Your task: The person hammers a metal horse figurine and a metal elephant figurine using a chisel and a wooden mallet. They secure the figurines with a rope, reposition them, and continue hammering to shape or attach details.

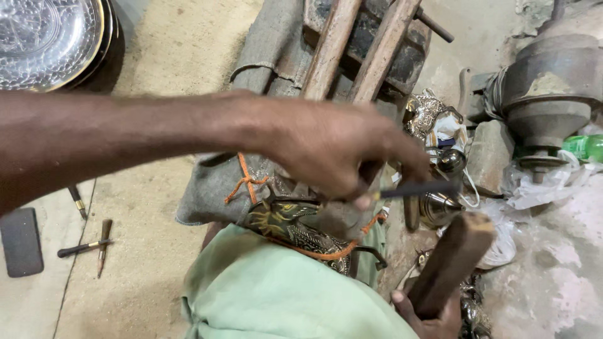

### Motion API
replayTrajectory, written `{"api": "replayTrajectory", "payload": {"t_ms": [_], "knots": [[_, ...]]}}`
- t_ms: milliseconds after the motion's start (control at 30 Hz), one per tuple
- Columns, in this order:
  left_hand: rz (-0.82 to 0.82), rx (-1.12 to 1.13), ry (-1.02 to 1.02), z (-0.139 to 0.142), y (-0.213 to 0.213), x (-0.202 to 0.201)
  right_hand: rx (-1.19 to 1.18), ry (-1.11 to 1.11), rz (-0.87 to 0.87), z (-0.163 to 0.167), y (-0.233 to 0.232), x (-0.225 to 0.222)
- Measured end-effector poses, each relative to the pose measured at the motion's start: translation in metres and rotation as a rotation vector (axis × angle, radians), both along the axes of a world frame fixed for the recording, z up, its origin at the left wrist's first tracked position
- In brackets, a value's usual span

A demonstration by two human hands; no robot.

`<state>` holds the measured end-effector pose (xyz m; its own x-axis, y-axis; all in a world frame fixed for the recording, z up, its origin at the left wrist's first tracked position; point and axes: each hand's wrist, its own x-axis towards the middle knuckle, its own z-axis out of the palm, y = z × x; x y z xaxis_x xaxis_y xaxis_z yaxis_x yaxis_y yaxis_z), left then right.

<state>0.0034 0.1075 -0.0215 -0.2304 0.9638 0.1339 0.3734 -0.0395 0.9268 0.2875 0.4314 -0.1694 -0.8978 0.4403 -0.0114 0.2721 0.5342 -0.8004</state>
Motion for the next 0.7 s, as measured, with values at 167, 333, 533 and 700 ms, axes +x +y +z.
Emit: {"api": "replayTrajectory", "payload": {"t_ms": [167, 333, 533, 700], "knots": [[0.101, -0.014, -0.302, -0.016, -0.045, -0.022, 0.096, -0.134, 0.072, 0.052, 0.021, -0.043], [0.004, -0.068, -0.538, -0.043, -0.044, -0.021, 0.323, -0.235, 0.195, 0.101, 0.026, -0.095], [-0.099, 0.128, -0.53, -0.059, -0.029, -0.022, 0.309, -0.195, 0.413, 0.144, 0.02, -0.139], [-0.112, 0.128, -0.489, -0.059, -0.026, -0.022, 0.476, -0.198, 0.453, 0.165, 0.015, -0.155]]}}
